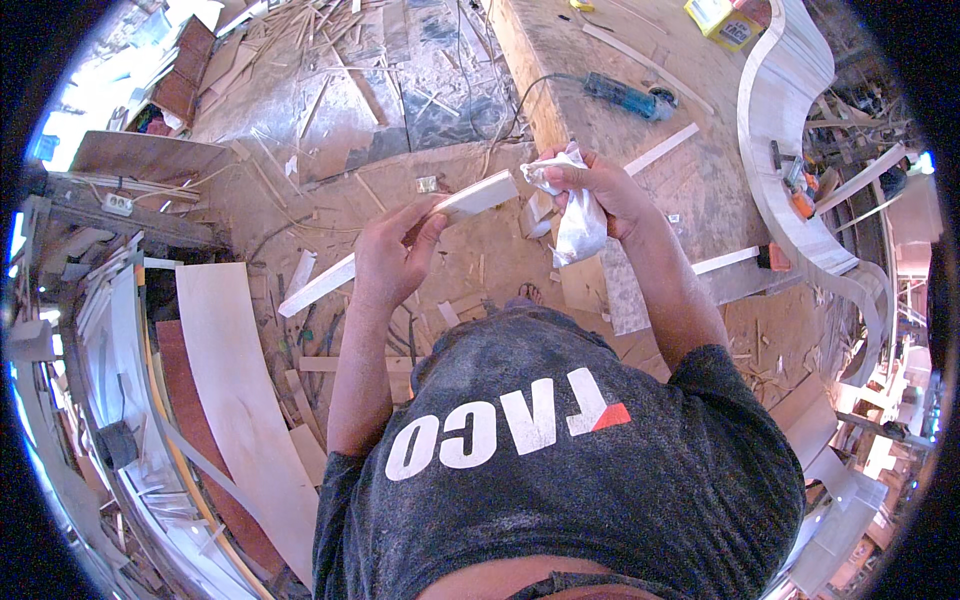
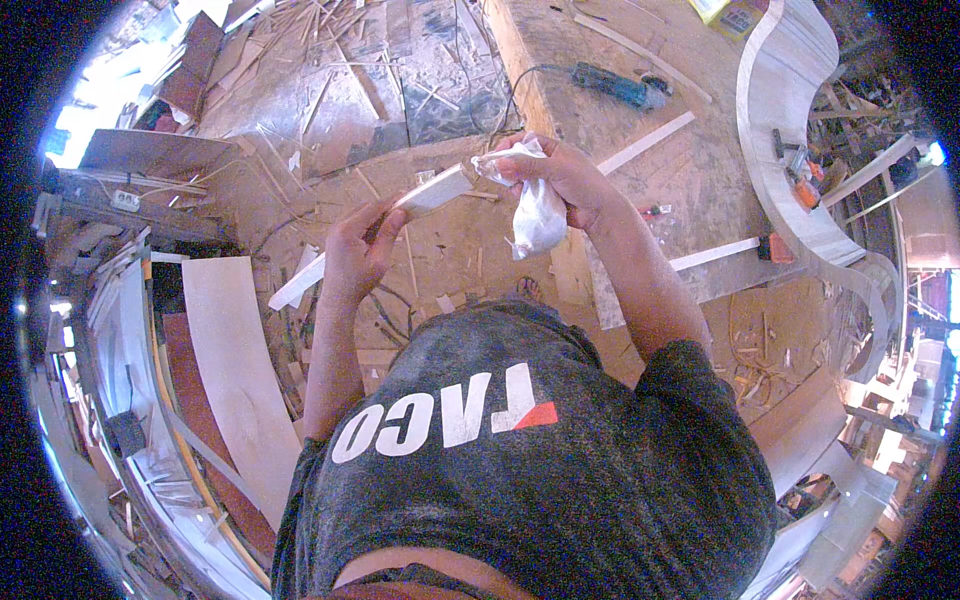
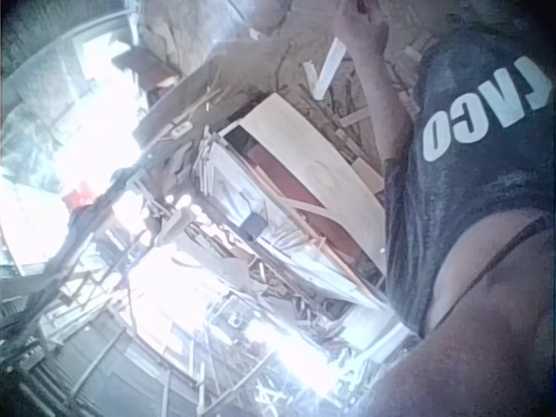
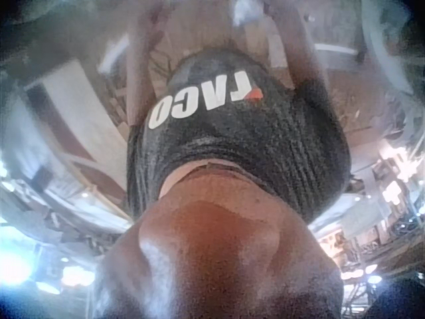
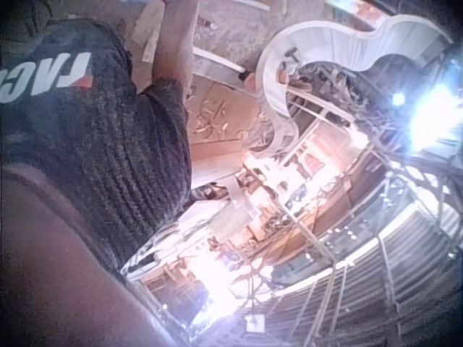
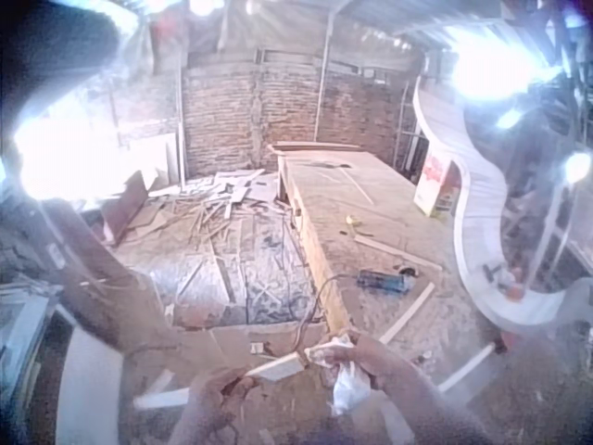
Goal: The person constructs a curved wooden structure by gluing and nailing thin wooden strips onto a curved frame using a pneumatic nail gun and a cloth.
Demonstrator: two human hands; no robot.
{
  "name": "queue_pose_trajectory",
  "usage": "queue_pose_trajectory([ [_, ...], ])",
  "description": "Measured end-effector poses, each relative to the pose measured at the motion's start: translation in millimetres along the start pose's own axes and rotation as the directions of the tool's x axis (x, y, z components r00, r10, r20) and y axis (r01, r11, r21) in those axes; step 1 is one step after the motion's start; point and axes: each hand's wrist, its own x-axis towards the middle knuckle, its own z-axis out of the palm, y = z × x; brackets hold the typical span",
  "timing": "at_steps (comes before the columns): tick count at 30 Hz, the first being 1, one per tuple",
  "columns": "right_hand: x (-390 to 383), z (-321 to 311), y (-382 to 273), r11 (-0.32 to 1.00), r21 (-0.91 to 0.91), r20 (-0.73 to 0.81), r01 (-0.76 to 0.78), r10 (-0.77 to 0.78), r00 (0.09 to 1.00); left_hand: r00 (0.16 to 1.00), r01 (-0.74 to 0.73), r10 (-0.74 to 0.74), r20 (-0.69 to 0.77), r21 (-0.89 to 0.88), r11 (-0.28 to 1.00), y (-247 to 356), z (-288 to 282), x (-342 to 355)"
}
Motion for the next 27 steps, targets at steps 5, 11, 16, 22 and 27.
queue_pose_trajectory([
  [5, 0, 1, -1, 1.0, -0.002, 0.013, -0.019, 0.019, 1.0, 0.996, -0.07, 0.067, -0.067, -0.043, 0.997, -6, 4, -2],
  [11, 6, -8, 2, 1.0, -0.003, 0.11, -0.013, 0.013, 0.994, 0.996, -0.075, 0.074, -0.041, -0.025, 0.997, 3, -1, 0],
  [16, 4, -3, -1, 0.996, 0.074, 0.154, -0.044, 0.032, 0.988, 0.995, -0.088, 0.09, -0.048, 0.036, 0.995, 4, -2, 0],
  [22, 2, -1, -3, 0.997, 0.06, 0.119, -0.046, 0.038, 0.992, 0.991, -0.104, 0.108, -0.083, 0.049, 0.993, 0, 0, 0],
  [27, 4, -6, -4, 0.999, 0.01, 0.183, -0.04, 0.037, 0.982, 0.992, -0.111, 0.117, -0.05, 0.099, 0.989, 1, -1, 1],
])
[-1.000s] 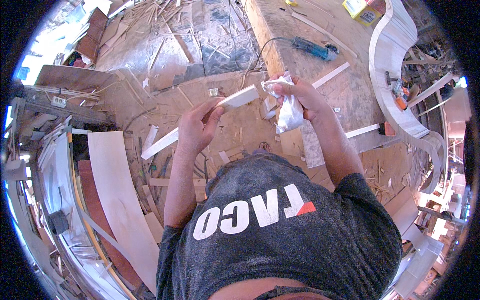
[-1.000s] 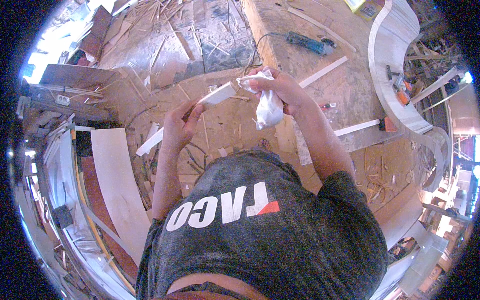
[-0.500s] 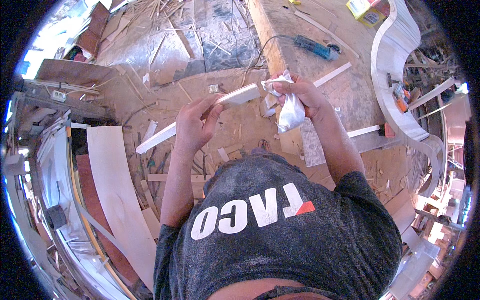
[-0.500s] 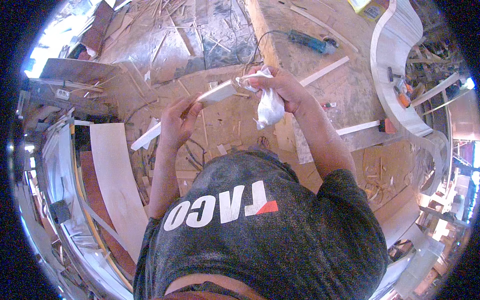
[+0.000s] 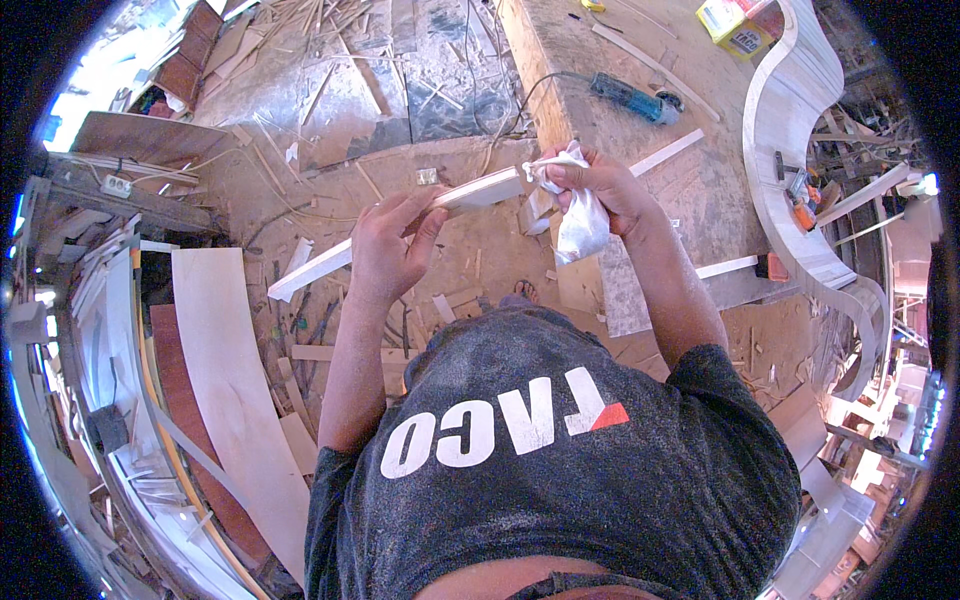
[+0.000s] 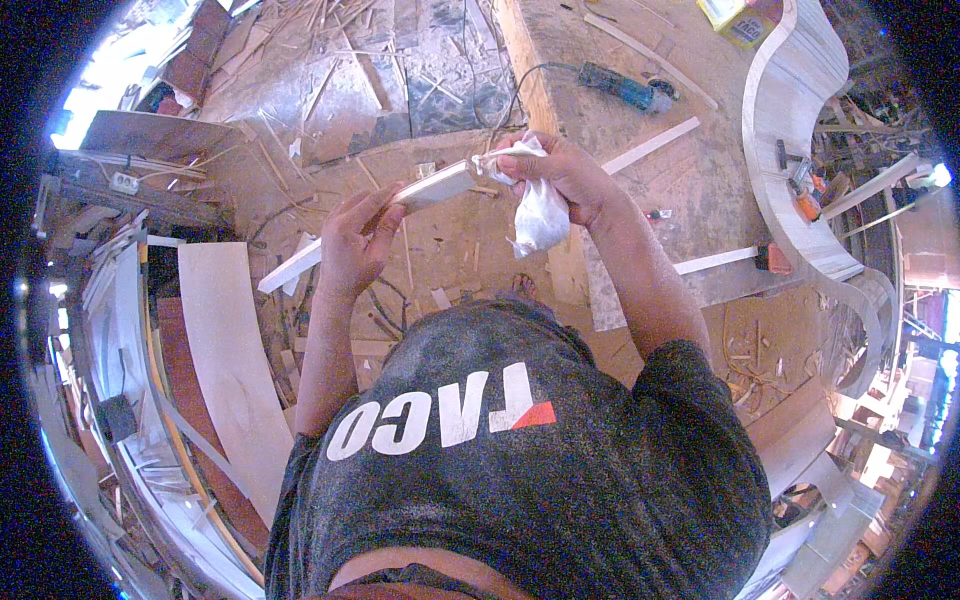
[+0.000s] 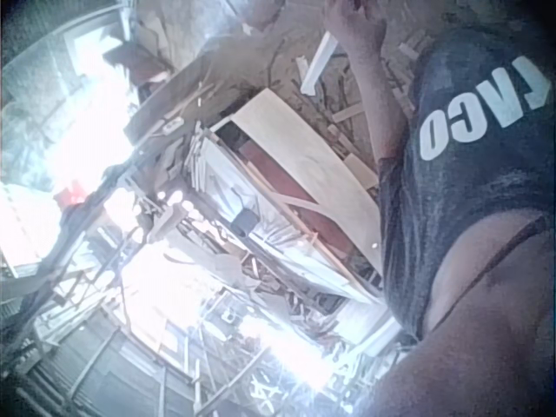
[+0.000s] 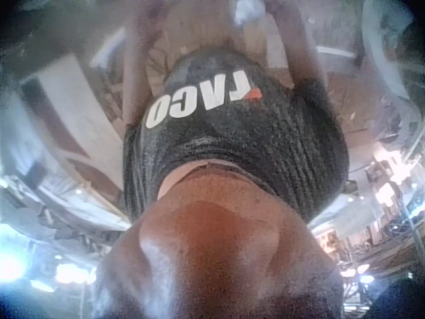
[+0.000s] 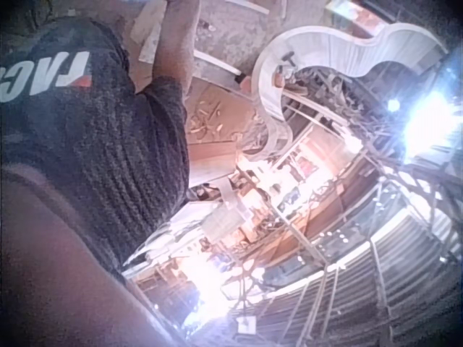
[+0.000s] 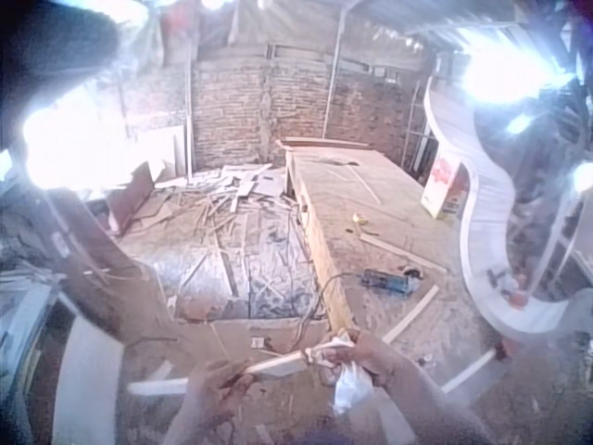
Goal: The person constructs a curved wooden structure by gluing and nailing thin wooden strips onto a curved frame using a pneumatic nail gun and a cloth.
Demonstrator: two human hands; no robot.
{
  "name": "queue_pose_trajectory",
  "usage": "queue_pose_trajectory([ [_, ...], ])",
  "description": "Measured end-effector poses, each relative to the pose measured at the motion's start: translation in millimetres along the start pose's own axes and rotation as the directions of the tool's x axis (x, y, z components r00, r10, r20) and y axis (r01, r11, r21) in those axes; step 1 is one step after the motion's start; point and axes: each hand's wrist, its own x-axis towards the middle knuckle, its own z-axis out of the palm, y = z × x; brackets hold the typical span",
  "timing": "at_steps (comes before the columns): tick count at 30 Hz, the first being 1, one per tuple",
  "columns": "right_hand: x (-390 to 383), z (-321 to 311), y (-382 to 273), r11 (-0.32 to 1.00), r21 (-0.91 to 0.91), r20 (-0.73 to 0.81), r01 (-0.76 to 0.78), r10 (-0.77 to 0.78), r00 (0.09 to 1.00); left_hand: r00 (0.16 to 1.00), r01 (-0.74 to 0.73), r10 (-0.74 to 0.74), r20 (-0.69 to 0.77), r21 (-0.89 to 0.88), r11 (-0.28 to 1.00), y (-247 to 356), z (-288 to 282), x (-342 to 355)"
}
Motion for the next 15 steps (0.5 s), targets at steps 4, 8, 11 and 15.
queue_pose_trajectory([
  [4, 2, -2, 3, 0.999, -0.028, -0.047, 0.027, -0.028, 0.998, 1.0, -0.026, 0.026, -0.009, 0.024, 0.999, -2, 3, 0],
  [8, 0, 1, -1, 0.999, -0.041, -0.079, 0.033, -0.037, 0.996, 1.0, 0.018, -0.018, 0.019, -0.017, 1.0, 7, 2, 4],
  [11, -1, 5, -3, 0.999, -0.041, -0.093, 0.032, -0.035, 0.995, 0.999, 0.033, -0.032, 0.027, -0.028, 0.999, 10, 3, 4],
  [15, 1, 6, -1, 0.994, -0.087, -0.09, 0.061, -0.068, 0.994, 0.999, 0.04, -0.04, 0.004, -0.056, 0.998, 6, 7, 1],
])
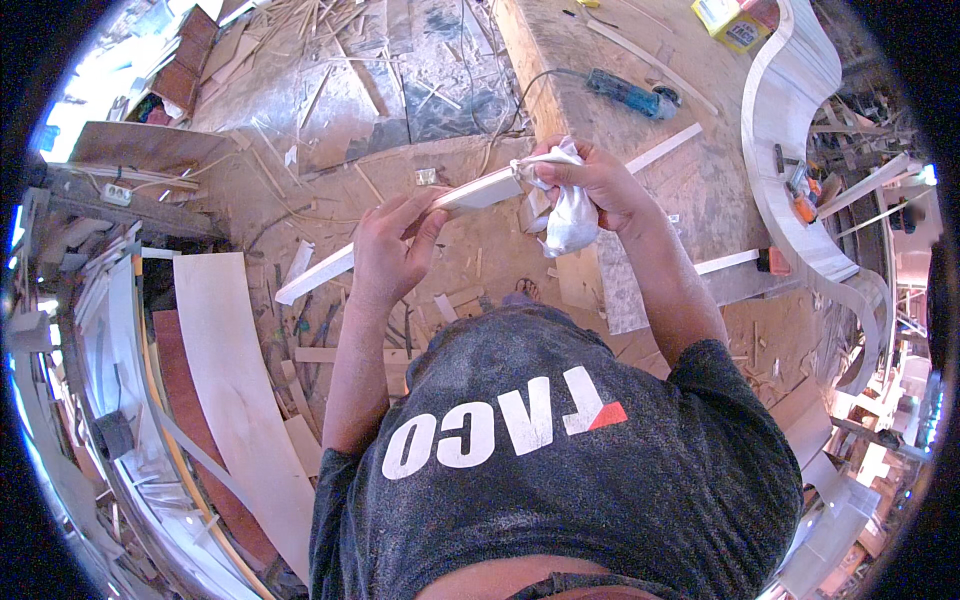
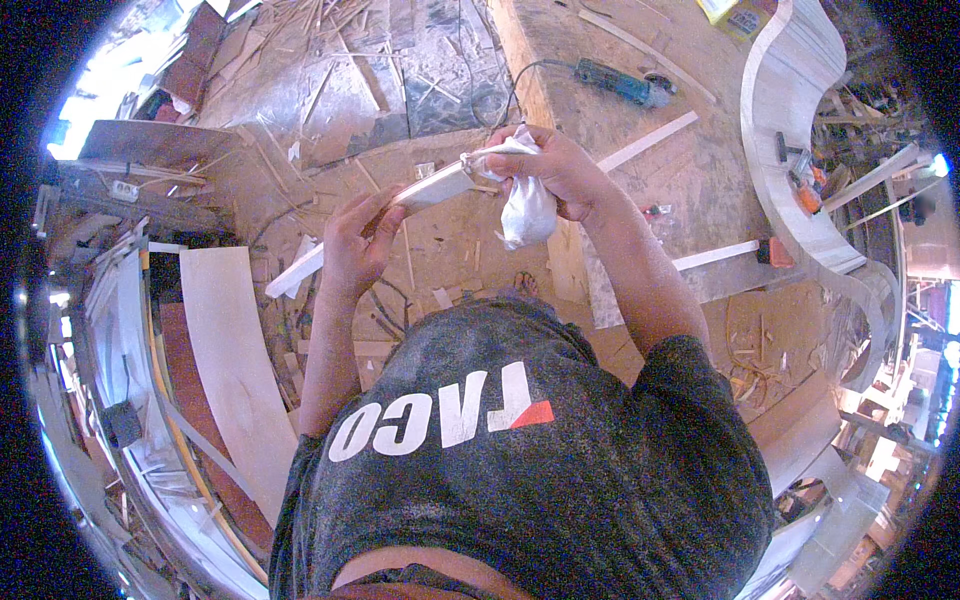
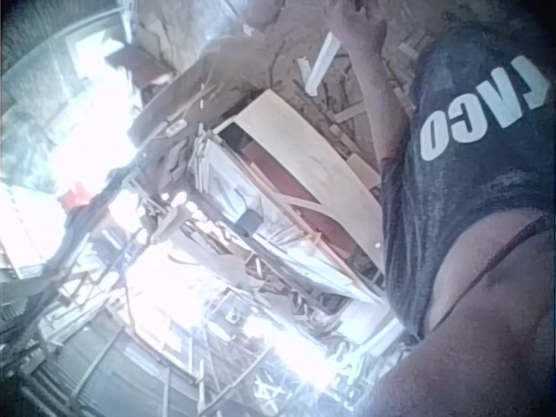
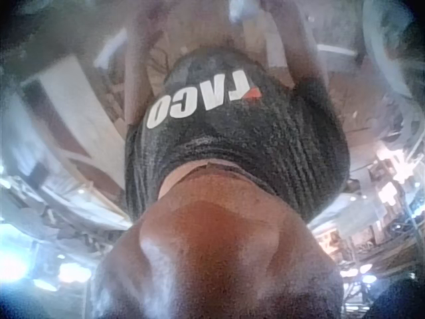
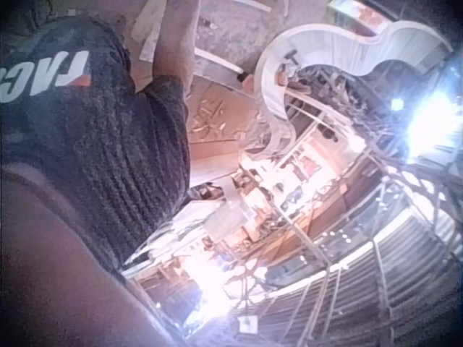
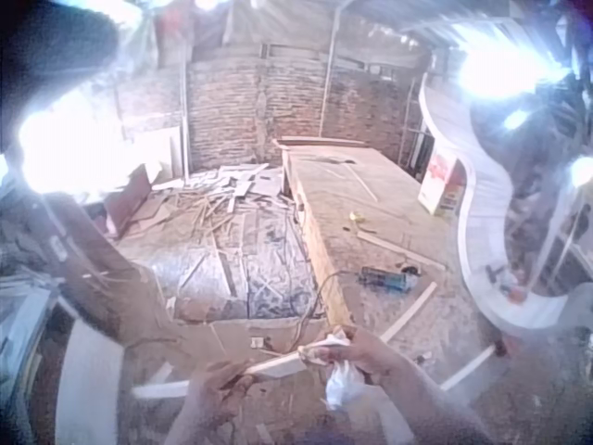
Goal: The person constructs a curved wooden structure by gluing and nailing thin wooden strips onto a curved frame using a pneumatic nail gun and a cloth.
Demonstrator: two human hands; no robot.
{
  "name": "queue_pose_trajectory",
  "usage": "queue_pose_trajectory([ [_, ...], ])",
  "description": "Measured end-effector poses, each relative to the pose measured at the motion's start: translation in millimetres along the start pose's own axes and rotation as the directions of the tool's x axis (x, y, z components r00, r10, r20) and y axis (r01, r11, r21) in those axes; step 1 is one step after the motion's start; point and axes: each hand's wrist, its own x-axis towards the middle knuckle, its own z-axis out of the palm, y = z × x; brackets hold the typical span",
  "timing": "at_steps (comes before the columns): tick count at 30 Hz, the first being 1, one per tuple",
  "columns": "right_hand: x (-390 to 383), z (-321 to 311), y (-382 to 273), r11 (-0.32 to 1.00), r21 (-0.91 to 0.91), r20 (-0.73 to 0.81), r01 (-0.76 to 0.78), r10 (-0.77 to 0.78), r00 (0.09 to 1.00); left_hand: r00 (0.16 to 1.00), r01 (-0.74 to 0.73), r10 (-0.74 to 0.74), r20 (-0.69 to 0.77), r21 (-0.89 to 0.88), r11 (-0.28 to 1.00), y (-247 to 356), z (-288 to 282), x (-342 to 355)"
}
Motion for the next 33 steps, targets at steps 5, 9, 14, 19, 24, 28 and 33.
queue_pose_trajectory([
  [5, 0, 0, 1, 0.999, -0.033, 0.025, 0.028, -0.027, 0.999, 1.0, 0.016, -0.016, -0.002, -0.013, 1.0, -2, 1, 0],
  [9, -3, -3, 1, 0.996, -0.018, -0.001, 0.083, -0.083, 0.997, 1.0, 0.021, -0.022, -0.007, -0.087, 0.996, -2, 1, -1],
  [14, -6, 1, -1, 0.99, -0.059, 0.002, 0.126, -0.126, 0.992, 0.999, 0.035, -0.034, 0.005, -0.115, 0.993, -3, 1, -1],
  [19, -7, 2, 1, 0.987, -0.078, -0.014, 0.143, -0.144, 0.989, 0.997, 0.063, -0.059, 0.042, -0.096, 0.993, 1, 1, 0],
  [24, -8, 4, -1, 0.979, -0.128, -0.002, 0.161, -0.163, 0.987, 0.996, 0.088, -0.085, 0.023, -0.202, 0.975, -1, 7, -3],
  [28, -9, 3, -3, 0.984, -0.102, -0.219, 0.148, -0.168, 0.961, 0.993, 0.107, -0.114, -0.041, -0.148, 0.983, -11, 4, -5],
  [33, -12, -28, 8, 0.967, 0.005, -0.354, 0.253, -0.235, 0.905, 0.935, 0.25, -0.31, -0.17, -0.304, 0.92, -39, -13, -3],
])
